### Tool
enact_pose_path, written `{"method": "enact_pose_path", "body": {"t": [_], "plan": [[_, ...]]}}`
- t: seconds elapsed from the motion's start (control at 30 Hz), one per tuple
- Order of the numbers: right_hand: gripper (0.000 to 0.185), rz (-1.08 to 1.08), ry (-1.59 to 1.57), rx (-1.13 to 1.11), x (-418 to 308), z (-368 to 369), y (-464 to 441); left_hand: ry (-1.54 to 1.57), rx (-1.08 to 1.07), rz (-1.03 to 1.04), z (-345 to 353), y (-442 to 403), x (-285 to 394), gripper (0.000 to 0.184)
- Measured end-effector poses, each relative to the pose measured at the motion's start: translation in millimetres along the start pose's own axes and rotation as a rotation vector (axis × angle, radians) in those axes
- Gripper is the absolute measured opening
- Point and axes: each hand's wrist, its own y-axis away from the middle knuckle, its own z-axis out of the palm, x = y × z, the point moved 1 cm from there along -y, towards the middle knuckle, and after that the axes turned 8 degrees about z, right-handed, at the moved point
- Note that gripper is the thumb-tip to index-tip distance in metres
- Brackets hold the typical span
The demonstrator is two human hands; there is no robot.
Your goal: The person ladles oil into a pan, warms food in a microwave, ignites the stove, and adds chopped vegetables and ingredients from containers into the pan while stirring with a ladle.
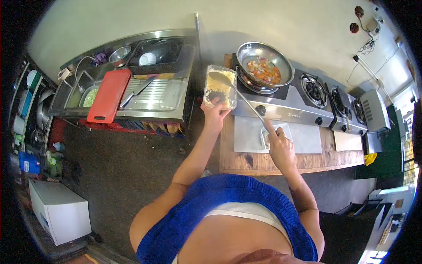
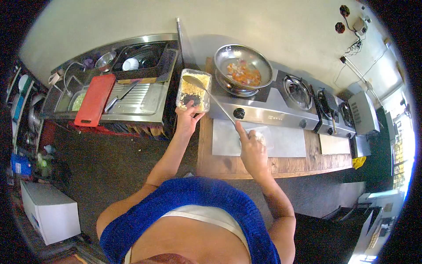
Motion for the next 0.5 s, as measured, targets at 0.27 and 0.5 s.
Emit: {"method": "enact_pose_path", "body": {"t": [0.27,0.5], "plan": [[0.073,-0.034,-0.021,0.016,-0.1,11.2,10.0,-0.038,-0.005,-0.002,9.3,4.4,-6.5,0.069],[0.063,-0.001,-0.065,-0.051,-2.4,16.9,16.0,-0.089,-0.013,-0.013,8.7,2.0,-14.8,0.076]]}}
